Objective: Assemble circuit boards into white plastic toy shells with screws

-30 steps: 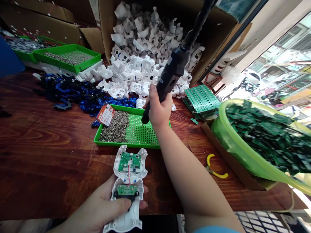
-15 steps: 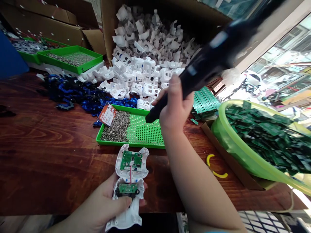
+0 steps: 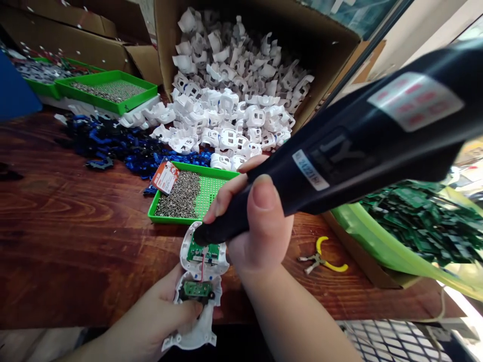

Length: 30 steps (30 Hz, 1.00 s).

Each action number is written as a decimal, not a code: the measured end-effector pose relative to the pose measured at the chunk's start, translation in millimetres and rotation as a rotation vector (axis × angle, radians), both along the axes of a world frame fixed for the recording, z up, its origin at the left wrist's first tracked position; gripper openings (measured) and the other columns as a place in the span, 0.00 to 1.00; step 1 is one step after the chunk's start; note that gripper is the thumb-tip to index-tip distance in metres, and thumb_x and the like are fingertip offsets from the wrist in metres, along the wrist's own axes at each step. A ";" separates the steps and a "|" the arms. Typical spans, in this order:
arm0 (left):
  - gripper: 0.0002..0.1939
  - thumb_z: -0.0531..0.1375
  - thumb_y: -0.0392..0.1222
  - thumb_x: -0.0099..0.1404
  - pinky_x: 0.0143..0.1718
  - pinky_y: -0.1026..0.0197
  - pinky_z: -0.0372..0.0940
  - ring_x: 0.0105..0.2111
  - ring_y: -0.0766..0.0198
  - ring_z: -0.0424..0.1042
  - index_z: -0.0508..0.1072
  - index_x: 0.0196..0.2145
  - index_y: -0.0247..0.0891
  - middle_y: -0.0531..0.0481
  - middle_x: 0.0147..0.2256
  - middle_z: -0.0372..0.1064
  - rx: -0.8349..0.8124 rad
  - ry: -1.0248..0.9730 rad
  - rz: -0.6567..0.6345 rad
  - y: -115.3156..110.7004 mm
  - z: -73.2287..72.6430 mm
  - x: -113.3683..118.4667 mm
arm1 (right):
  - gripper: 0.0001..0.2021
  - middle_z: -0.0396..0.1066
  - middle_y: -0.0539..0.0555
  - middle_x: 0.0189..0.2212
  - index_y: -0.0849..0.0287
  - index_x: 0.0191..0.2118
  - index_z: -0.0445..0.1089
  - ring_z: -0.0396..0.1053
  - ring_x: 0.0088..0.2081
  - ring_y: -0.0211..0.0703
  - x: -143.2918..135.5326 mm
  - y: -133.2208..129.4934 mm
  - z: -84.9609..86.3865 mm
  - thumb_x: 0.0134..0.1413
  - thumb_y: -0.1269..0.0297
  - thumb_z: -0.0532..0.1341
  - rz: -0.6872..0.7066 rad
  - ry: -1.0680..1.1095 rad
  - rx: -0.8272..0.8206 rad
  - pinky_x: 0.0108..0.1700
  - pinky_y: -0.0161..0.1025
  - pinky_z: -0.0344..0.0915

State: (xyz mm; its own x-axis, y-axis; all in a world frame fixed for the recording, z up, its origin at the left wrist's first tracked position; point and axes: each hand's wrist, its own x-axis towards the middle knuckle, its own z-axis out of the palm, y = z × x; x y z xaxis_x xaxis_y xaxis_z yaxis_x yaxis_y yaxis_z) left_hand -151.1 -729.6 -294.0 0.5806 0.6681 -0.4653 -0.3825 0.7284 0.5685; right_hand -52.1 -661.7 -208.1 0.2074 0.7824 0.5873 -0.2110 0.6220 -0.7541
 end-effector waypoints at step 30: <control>0.23 0.58 0.24 0.45 0.30 0.62 0.63 0.27 0.63 0.72 0.66 0.42 0.34 0.51 0.29 0.72 -0.060 0.012 -0.068 3.0 7.9 -5.0 | 0.11 0.62 0.47 0.12 0.57 0.32 0.60 0.59 0.12 0.40 5.8 -4.5 -2.5 0.48 0.55 0.57 0.069 -0.036 -0.022 0.15 0.37 0.56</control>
